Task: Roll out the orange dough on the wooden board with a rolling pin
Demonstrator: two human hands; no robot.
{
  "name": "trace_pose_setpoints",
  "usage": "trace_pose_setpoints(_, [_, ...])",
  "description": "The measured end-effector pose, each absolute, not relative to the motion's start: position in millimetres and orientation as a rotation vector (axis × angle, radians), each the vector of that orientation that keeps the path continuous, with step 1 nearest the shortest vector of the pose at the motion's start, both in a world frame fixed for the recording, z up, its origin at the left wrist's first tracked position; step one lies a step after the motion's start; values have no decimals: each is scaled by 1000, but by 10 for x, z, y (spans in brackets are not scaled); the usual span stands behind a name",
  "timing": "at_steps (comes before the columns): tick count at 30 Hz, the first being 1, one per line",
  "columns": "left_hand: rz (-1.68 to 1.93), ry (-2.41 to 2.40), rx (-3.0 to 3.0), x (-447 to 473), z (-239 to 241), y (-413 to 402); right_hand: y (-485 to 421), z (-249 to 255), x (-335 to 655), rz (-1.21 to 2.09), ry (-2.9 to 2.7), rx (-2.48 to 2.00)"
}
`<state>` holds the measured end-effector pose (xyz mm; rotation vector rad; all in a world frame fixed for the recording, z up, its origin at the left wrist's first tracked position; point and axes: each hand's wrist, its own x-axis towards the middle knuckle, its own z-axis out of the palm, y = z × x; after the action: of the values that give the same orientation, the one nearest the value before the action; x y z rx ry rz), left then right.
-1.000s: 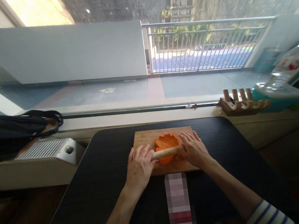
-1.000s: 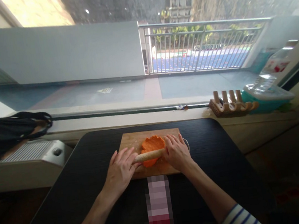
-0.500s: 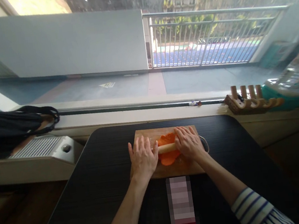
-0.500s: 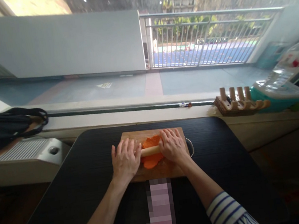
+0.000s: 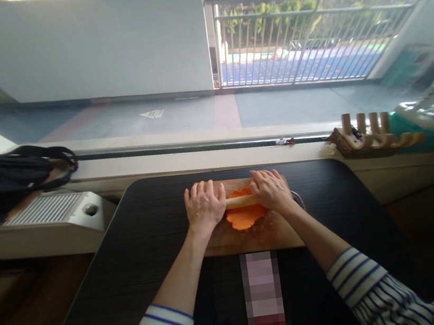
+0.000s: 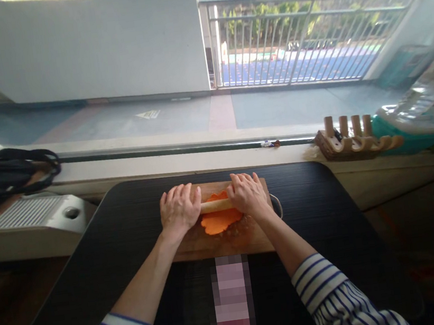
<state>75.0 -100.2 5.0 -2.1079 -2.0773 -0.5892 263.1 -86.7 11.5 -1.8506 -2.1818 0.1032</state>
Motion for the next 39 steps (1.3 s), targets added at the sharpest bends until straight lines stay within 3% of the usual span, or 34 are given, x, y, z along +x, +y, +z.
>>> trace_pose_setpoints(24, [-556,-2129,-2154,743,122,-444,-499,212,2581,114,-2136,-2021])
trace_pose_setpoints(39, [-424,-1992,-2198,698,39,-1006,-1109,111,2584,-58,-2111,-1834])
